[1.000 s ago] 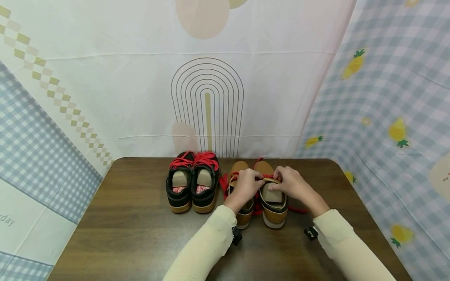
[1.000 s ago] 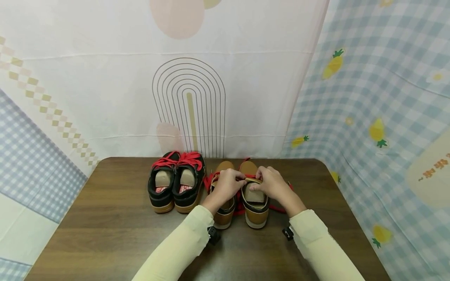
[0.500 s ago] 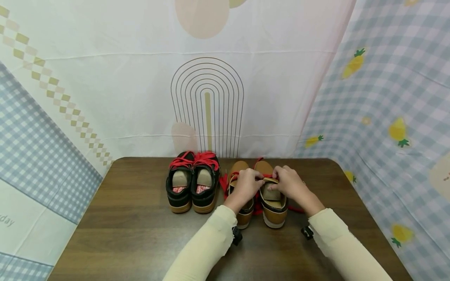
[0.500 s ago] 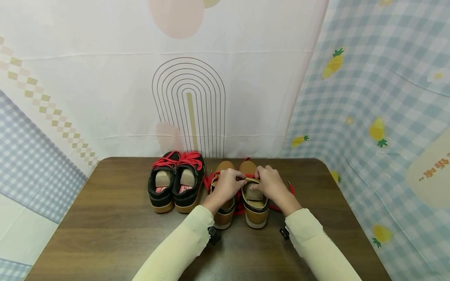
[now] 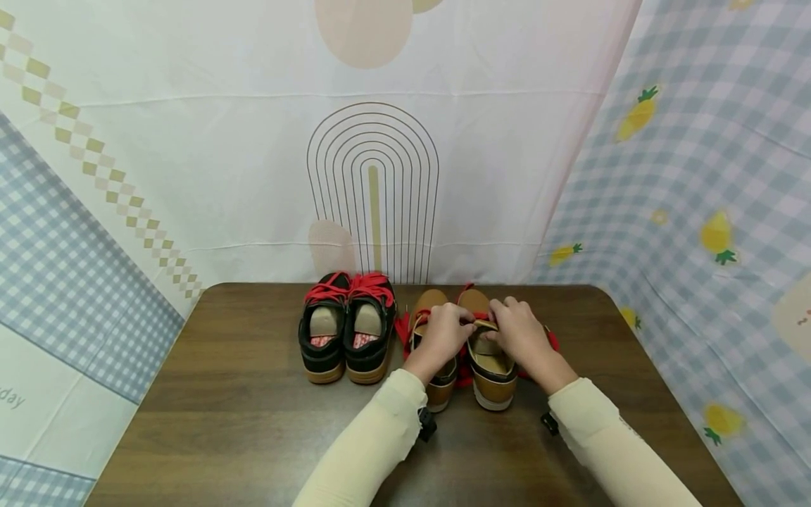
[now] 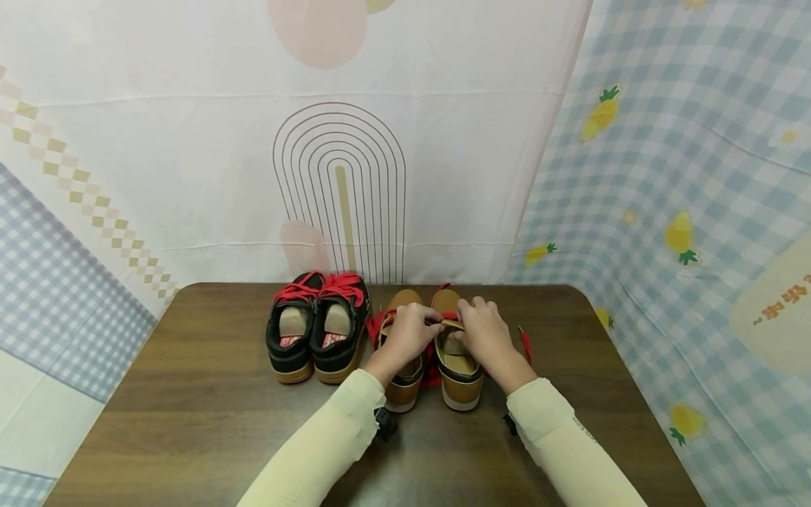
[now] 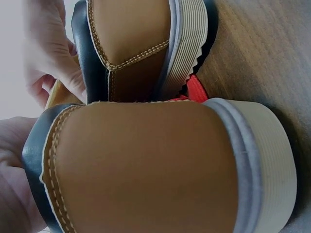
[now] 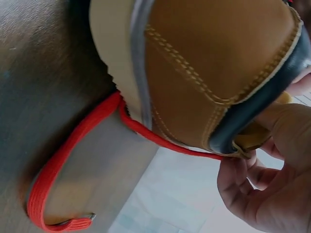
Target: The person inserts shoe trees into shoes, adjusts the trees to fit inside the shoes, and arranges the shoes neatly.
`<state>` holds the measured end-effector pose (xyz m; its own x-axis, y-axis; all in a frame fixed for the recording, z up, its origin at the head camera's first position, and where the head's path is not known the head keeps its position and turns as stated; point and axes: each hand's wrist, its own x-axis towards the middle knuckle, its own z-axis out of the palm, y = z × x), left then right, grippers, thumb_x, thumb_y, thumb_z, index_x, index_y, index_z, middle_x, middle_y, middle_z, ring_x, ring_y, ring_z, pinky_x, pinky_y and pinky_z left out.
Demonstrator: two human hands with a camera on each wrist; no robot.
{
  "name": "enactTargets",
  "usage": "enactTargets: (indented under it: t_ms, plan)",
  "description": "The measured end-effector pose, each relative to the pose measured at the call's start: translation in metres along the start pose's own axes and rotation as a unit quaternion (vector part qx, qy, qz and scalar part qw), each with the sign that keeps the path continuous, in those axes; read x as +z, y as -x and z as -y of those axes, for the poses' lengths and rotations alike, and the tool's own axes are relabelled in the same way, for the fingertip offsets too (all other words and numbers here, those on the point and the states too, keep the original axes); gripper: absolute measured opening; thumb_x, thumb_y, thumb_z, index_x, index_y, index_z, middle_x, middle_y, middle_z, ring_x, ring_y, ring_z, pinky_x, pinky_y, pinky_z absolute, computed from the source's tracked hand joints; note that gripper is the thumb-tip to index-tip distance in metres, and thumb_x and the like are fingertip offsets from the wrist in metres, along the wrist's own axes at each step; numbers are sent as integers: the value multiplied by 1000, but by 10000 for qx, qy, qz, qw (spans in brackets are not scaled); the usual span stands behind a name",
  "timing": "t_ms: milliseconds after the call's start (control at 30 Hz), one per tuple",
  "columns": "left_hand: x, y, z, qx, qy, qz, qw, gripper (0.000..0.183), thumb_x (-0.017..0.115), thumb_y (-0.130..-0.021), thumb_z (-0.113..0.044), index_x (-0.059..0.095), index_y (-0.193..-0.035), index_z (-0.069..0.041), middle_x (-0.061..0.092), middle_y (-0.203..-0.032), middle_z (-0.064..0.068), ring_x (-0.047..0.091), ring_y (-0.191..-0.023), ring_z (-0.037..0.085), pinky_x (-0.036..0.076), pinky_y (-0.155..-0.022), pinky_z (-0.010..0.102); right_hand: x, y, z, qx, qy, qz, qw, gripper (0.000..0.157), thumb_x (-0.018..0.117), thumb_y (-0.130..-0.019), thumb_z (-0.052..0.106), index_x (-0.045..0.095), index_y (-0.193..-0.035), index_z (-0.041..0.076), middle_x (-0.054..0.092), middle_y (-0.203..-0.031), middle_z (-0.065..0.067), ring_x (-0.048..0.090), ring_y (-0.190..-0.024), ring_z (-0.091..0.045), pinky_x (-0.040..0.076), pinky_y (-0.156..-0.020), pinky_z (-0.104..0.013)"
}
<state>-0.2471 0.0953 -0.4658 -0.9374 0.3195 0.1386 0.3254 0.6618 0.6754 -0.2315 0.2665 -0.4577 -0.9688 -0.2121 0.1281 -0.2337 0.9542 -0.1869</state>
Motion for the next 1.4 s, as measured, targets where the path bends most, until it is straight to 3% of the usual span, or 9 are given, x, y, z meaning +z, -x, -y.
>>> enactTargets:
  t_ms: [167, 600, 733, 900, 1100, 1400]
  plan:
    - [1, -1, 0, 19, -84, -16, 10000, 8, 76, -95, -17, 84, -97, -17, 80, -95, -2, 71, -84, 14, 53, -67, 21, 5, 1, 0, -22, 198, -106, 9997, 39, 90, -79, 24, 56, -91, 10, 53, -88, -10, 54, -86, -36, 48, -66, -43]
    - [-3, 0, -2, 203, 41, 99, 9997, 9, 77, -94, -15, 81, -101, -13, 79, -96, 1, 70, -84, 13, 53, -68, 19, 7, 10, -6, -107, -200, -394, 9990, 41, 90, -80, 24, 53, -92, 11, 50, -89, -8, 52, -84, -31, 45, -68, -42]
    - [-13, 3, -1, 391, 208, -123, 9989, 18, 77, -93, -11, 78, -110, -8, 78, -101, 5, 71, -89, 16, 55, -72, 21, 4, 14, -6, -158, -375, -470, 9981, 39, 90, -80, 25, 57, -96, 11, 52, -94, -10, 52, -82, -27, 46, -68, -42]
    - [-36, 10, 3, 553, 227, -459, 9972, 27, 78, -93, -11, 75, -119, -9, 75, -109, 9, 72, -94, 19, 58, -78, 26, 1, 22, -11, -40, -828, -472, 9954, 43, 89, -83, 27, 64, -111, 7, 57, -109, -17, 57, -88, -29, 51, -73, -45]
    - [-61, 28, 13, 388, 134, -360, 9985, 40, 77, -94, -17, 68, -133, -10, 67, -134, 11, 64, -125, 27, 56, -98, 44, -3, 33, -18, 465, -1597, -77, 9860, 54, 78, -93, 31, 56, -130, 0, 55, -125, -23, 59, -102, -34, 52, -84, -50]
    - [-73, 55, 30, -356, 200, -57, 9991, 66, 78, -92, -24, 51, -149, -6, 58, -144, 20, 56, -132, 38, 50, -105, 54, 0, 47, -31, 1110, -2505, 1054, 9559, 69, 64, -102, 39, 42, -147, -8, 62, -130, -25, 62, -117, -38, 54, -92, -51]
